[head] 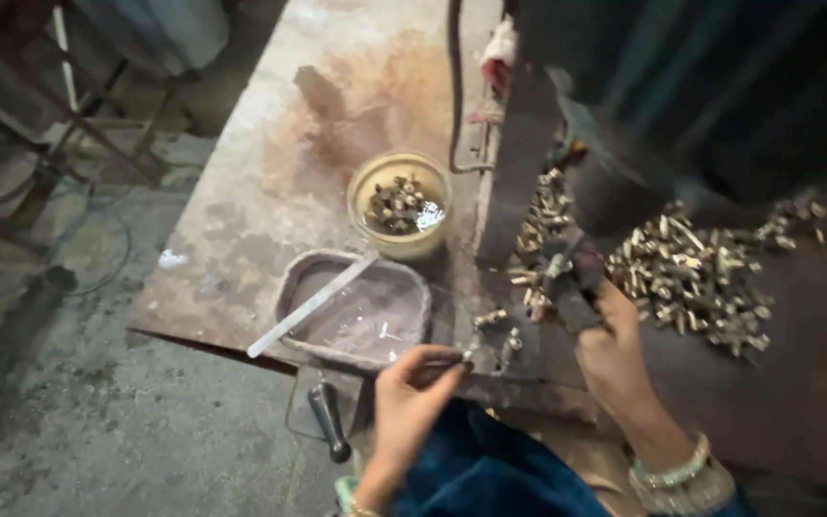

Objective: The person sits at a bench drill press and works through a pile of small brass fittings one at a time, holding each fitting in a jig under the spinning drill bit, then dipping the worked part into a bowl of liquid and placing it on a growing pile of finished parts.

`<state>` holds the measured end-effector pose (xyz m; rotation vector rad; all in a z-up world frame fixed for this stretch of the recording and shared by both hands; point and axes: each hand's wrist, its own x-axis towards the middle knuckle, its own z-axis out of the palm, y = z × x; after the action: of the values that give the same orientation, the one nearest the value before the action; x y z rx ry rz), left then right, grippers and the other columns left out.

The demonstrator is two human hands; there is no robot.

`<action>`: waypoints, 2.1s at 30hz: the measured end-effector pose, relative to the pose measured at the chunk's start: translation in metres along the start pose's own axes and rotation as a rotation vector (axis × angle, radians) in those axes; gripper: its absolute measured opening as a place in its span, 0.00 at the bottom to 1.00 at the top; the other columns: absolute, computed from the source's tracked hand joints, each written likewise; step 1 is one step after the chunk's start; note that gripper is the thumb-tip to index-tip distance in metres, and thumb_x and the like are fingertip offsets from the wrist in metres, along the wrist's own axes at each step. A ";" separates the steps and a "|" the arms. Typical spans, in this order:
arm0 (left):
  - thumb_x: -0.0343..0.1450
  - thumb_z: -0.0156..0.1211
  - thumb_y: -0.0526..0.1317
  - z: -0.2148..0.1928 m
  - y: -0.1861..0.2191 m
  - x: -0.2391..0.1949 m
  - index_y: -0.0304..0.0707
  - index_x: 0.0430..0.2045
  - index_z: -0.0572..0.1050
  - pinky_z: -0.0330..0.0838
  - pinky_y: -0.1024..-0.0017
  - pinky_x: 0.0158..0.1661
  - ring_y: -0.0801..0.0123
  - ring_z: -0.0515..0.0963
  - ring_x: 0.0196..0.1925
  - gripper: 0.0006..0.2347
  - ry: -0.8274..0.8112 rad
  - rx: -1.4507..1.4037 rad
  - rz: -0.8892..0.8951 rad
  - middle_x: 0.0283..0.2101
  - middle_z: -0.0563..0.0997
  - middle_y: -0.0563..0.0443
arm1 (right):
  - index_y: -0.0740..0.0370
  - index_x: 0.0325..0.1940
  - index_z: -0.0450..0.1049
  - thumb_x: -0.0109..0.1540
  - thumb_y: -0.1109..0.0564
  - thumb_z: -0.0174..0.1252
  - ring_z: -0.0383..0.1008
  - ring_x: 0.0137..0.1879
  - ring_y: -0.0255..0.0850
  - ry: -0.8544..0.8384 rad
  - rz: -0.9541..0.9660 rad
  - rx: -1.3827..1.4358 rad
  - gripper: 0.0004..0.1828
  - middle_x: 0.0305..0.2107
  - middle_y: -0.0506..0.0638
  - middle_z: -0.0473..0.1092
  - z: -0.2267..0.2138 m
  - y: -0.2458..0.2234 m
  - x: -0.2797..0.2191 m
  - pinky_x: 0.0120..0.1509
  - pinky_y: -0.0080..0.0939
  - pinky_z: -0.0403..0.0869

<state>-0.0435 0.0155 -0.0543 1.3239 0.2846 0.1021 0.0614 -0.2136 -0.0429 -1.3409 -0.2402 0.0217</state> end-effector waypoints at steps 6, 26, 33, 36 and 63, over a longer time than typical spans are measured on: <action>0.65 0.67 0.28 0.037 -0.004 -0.022 0.33 0.35 0.80 0.81 0.76 0.36 0.69 0.87 0.35 0.07 0.051 0.374 0.366 0.39 0.84 0.49 | 0.69 0.60 0.71 0.58 0.69 0.44 0.72 0.49 0.38 0.035 -0.141 -0.318 0.25 0.44 0.49 0.74 0.010 -0.012 0.008 0.58 0.38 0.70; 0.59 0.65 0.29 0.054 0.032 0.036 0.35 0.45 0.80 0.76 0.65 0.44 0.52 0.79 0.47 0.18 -0.037 0.961 0.513 0.42 0.82 0.47 | 0.68 0.55 0.73 0.60 0.68 0.44 0.73 0.44 0.36 0.052 -0.027 -0.085 0.21 0.39 0.48 0.74 0.011 0.001 0.007 0.52 0.36 0.71; 0.67 0.66 0.31 0.036 0.010 0.009 0.28 0.51 0.78 0.78 0.75 0.45 0.73 0.84 0.43 0.17 0.043 -0.204 -0.118 0.43 0.87 0.47 | 0.68 0.52 0.73 0.60 0.68 0.43 0.74 0.43 0.37 -0.059 -0.060 -0.021 0.20 0.38 0.50 0.74 0.041 -0.042 0.003 0.53 0.37 0.73; 0.67 0.67 0.29 0.032 -0.009 0.001 0.28 0.53 0.77 0.78 0.75 0.44 0.72 0.84 0.42 0.18 0.071 -0.217 -0.099 0.41 0.86 0.46 | 0.69 0.52 0.75 0.63 0.67 0.45 0.73 0.41 0.37 0.010 0.057 -0.053 0.17 0.37 0.50 0.74 0.043 -0.050 0.005 0.51 0.39 0.74; 0.66 0.70 0.35 0.049 0.054 0.021 0.39 0.44 0.81 0.78 0.66 0.32 0.56 0.85 0.31 0.13 -0.248 0.583 0.261 0.34 0.83 0.39 | 0.60 0.56 0.78 0.54 0.62 0.64 0.80 0.53 0.46 -0.281 0.200 -0.662 0.25 0.48 0.57 0.79 -0.016 -0.003 -0.030 0.59 0.36 0.78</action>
<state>-0.0052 -0.0127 0.0051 1.9307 -0.0835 0.0753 0.0349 -0.2340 -0.0485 -2.0200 -0.3685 0.3239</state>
